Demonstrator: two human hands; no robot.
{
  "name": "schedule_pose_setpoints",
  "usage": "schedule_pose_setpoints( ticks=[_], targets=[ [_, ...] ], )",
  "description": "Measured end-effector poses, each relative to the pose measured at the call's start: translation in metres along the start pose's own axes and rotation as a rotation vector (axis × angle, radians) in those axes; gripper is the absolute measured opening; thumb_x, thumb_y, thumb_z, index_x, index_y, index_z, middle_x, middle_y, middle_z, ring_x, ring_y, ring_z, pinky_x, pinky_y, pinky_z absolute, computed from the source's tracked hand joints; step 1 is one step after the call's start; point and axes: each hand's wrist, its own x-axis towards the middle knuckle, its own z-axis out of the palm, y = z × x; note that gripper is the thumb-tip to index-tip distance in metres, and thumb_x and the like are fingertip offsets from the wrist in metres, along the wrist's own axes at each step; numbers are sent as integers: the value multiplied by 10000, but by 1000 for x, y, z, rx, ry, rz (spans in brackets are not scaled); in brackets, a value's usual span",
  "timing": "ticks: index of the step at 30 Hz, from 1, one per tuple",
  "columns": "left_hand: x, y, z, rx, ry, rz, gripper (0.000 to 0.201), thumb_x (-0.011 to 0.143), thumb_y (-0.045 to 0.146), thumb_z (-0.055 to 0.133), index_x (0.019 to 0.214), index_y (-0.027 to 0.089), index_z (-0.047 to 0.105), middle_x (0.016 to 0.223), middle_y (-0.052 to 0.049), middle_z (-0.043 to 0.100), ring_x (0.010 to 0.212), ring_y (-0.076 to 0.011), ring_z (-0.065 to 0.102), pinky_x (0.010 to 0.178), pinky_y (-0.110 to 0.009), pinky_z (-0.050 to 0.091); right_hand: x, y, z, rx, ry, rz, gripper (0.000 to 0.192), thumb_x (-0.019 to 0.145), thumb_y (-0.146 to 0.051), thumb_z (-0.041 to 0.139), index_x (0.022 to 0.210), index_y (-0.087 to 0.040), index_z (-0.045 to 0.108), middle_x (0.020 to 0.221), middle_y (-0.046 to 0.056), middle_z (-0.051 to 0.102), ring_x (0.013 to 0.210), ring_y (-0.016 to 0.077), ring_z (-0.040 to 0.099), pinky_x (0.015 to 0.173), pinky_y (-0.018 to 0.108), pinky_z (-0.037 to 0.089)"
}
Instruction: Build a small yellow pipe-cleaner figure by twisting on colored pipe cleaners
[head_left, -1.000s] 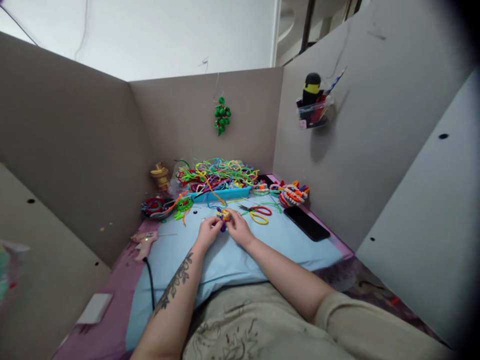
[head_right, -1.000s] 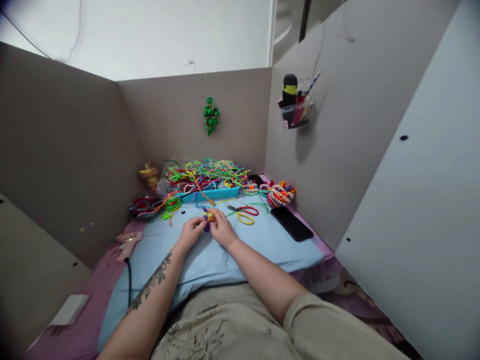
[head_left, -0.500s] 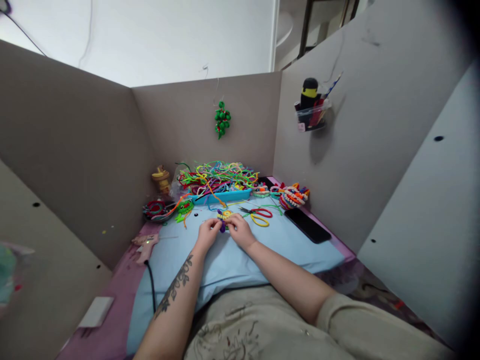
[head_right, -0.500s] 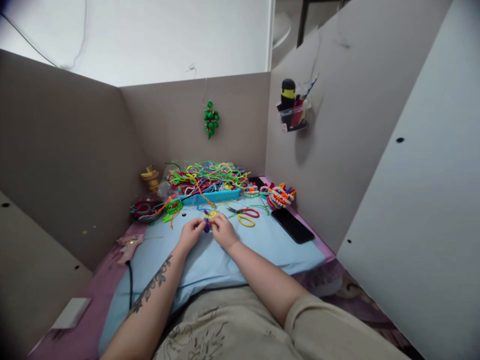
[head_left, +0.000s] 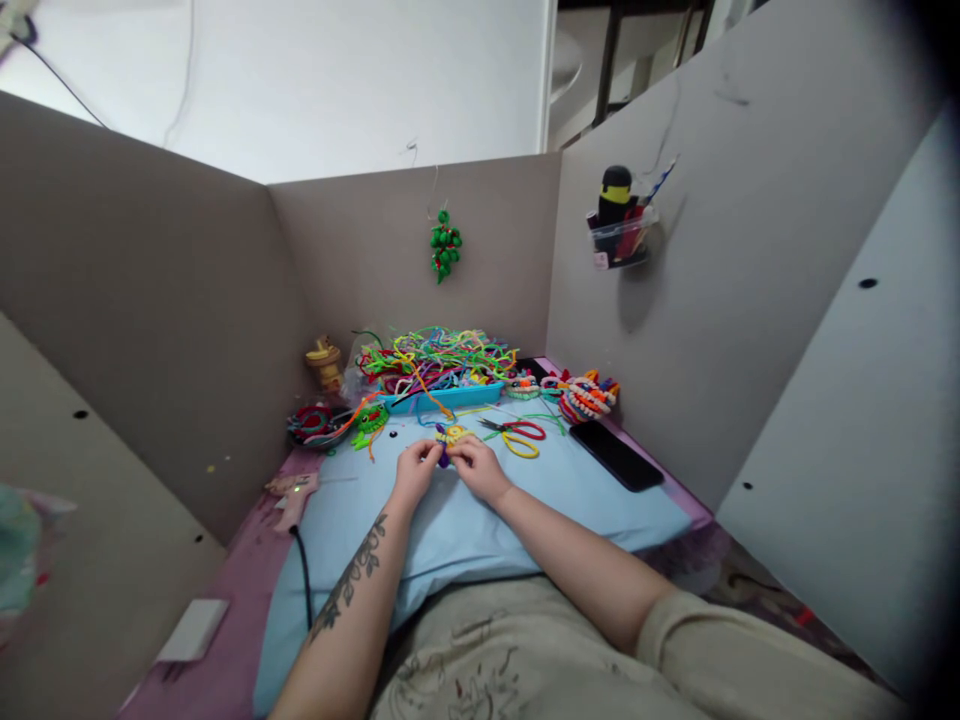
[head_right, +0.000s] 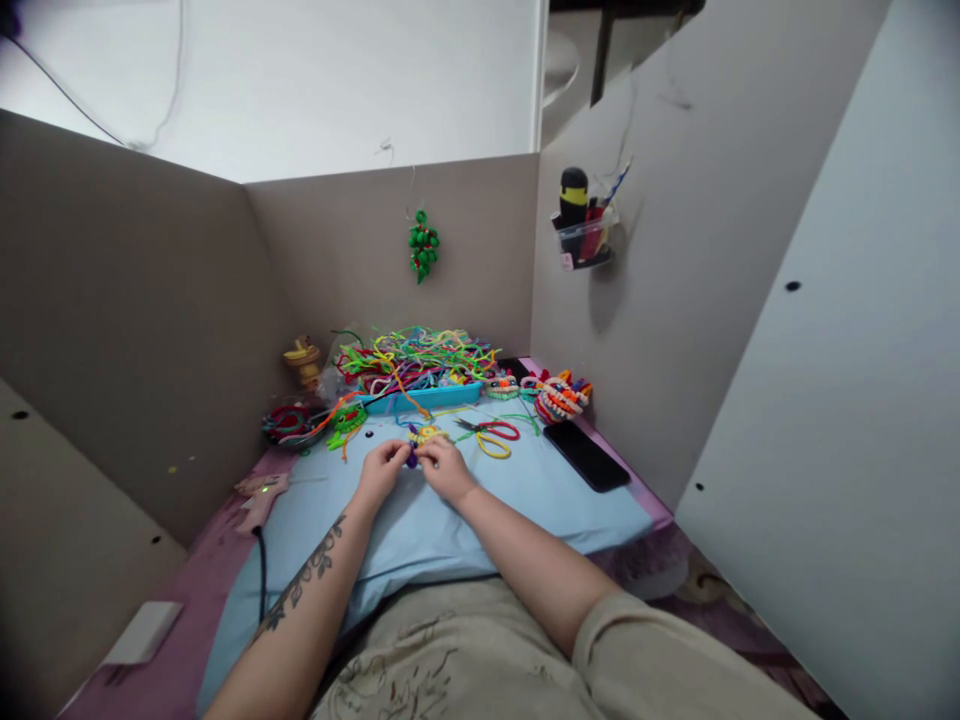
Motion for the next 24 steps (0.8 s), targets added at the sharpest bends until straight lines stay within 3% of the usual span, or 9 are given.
schedule_pose_setpoints(
  ticks=[10, 24],
  targets=[
    [-2, 4, 1, 40, -27, 52, 235, 764, 323, 523, 665, 141, 633, 634, -24, 638, 619, -135, 565, 620, -235, 437, 2, 1, 1, -17, 39, 143, 96, 732, -165, 542, 737, -182, 637, 738, 26, 571, 697, 141, 533, 637, 250, 434],
    [-4, 7, 3, 126, -44, 78, 209, 762, 296, 520, 668, 150, 637, 670, -29, 649, 649, -142, 572, 617, -236, 424, 1, 2, 1, -119, 40, 193, 105, 711, -194, 548, 624, -176, 605, 641, 3, 544, 636, 132, 512, 612, 244, 396]
  ],
)
